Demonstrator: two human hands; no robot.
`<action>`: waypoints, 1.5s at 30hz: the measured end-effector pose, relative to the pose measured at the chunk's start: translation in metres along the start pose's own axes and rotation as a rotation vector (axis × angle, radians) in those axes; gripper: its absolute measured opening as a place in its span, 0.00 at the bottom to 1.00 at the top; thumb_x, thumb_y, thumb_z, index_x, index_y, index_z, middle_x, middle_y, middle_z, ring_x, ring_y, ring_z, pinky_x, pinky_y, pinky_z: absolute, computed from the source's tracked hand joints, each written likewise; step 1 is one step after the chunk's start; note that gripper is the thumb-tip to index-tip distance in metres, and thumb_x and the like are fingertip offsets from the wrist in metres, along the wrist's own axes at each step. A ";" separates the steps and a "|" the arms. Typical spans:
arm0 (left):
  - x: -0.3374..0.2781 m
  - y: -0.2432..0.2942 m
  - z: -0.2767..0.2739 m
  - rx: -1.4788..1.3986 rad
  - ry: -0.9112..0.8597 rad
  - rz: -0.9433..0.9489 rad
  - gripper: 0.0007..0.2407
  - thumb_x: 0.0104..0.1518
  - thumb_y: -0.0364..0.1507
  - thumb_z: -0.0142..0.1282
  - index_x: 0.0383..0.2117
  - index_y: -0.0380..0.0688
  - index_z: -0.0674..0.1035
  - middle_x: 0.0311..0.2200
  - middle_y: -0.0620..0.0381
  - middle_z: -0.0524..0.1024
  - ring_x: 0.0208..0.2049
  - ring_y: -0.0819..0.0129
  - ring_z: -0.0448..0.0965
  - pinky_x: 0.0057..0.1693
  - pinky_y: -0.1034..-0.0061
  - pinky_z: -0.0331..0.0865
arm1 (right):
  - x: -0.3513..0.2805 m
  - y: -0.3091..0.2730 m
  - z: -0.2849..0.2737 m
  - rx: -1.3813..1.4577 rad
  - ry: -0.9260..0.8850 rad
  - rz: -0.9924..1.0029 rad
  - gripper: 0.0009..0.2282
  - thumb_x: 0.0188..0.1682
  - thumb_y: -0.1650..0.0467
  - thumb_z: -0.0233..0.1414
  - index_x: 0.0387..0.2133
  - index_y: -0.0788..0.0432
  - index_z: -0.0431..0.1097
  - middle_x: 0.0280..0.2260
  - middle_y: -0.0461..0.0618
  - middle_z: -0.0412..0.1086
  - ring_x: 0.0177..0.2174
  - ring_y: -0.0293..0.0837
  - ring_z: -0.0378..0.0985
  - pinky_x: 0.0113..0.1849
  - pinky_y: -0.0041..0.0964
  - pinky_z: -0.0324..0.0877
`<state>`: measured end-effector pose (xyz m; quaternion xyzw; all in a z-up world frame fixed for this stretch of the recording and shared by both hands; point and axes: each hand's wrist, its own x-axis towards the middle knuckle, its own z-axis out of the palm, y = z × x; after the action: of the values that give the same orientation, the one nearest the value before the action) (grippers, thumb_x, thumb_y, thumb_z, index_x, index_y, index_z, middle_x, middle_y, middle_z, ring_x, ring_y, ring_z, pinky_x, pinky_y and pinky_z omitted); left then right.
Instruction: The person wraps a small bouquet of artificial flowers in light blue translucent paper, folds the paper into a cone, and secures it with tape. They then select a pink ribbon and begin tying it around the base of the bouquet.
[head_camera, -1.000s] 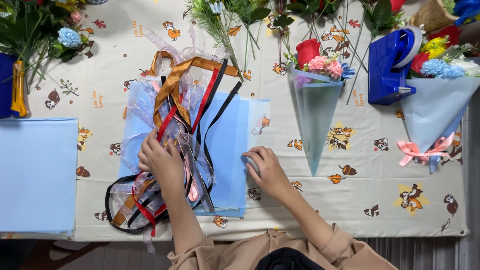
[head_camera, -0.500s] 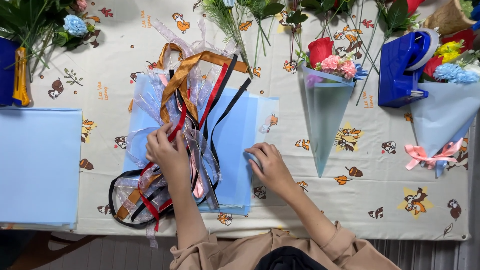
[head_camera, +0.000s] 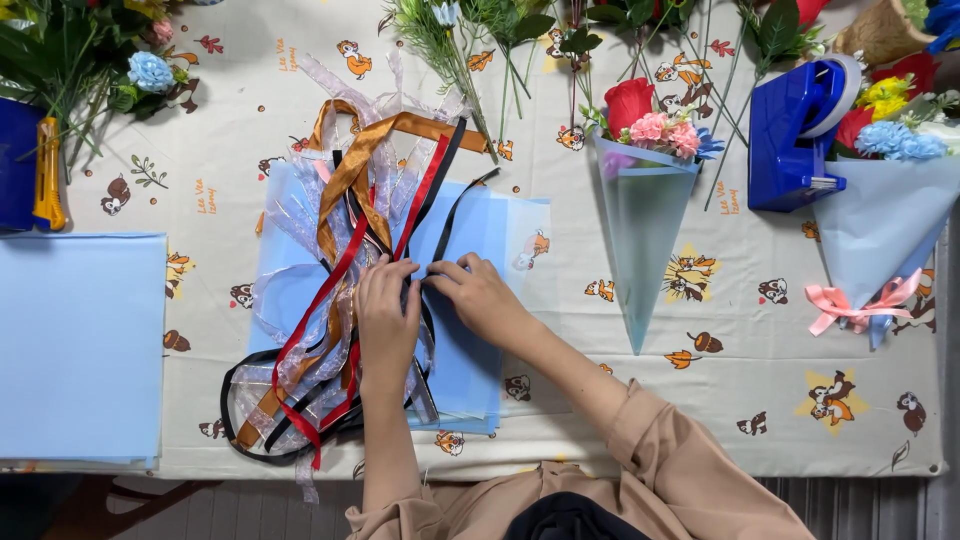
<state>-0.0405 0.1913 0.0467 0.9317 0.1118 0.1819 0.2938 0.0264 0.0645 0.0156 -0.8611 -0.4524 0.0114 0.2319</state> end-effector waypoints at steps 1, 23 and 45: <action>-0.001 0.000 -0.001 0.021 -0.036 -0.011 0.06 0.53 0.24 0.48 0.36 0.46 0.72 0.36 0.57 0.69 0.49 0.60 0.65 0.58 0.64 0.51 | -0.001 0.006 0.003 -0.020 0.032 0.003 0.08 0.40 0.75 0.48 0.33 0.53 0.66 0.37 0.43 0.64 0.34 0.44 0.64 0.30 0.33 0.62; 0.011 0.074 -0.006 -0.715 -0.635 -0.179 0.04 0.51 0.29 0.52 0.30 0.51 0.77 0.14 0.62 0.75 0.14 0.74 0.70 0.31 0.82 0.66 | -0.063 0.019 -0.115 0.633 0.224 0.253 0.08 0.41 0.72 0.52 0.34 0.56 0.69 0.19 0.45 0.67 0.17 0.38 0.63 0.22 0.29 0.63; 0.004 0.104 0.057 -0.395 -0.793 -0.305 0.04 0.48 0.30 0.55 0.22 0.45 0.78 0.17 0.59 0.77 0.22 0.68 0.75 0.34 0.81 0.67 | -0.212 0.103 -0.163 0.391 0.208 1.045 0.02 0.44 0.72 0.51 0.27 0.54 0.72 0.21 0.47 0.69 0.26 0.41 0.71 0.32 0.33 0.65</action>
<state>-0.0029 0.0803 0.0656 0.8284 0.0899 -0.2156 0.5090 0.0182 -0.2147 0.0792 -0.9082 0.0698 0.1232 0.3939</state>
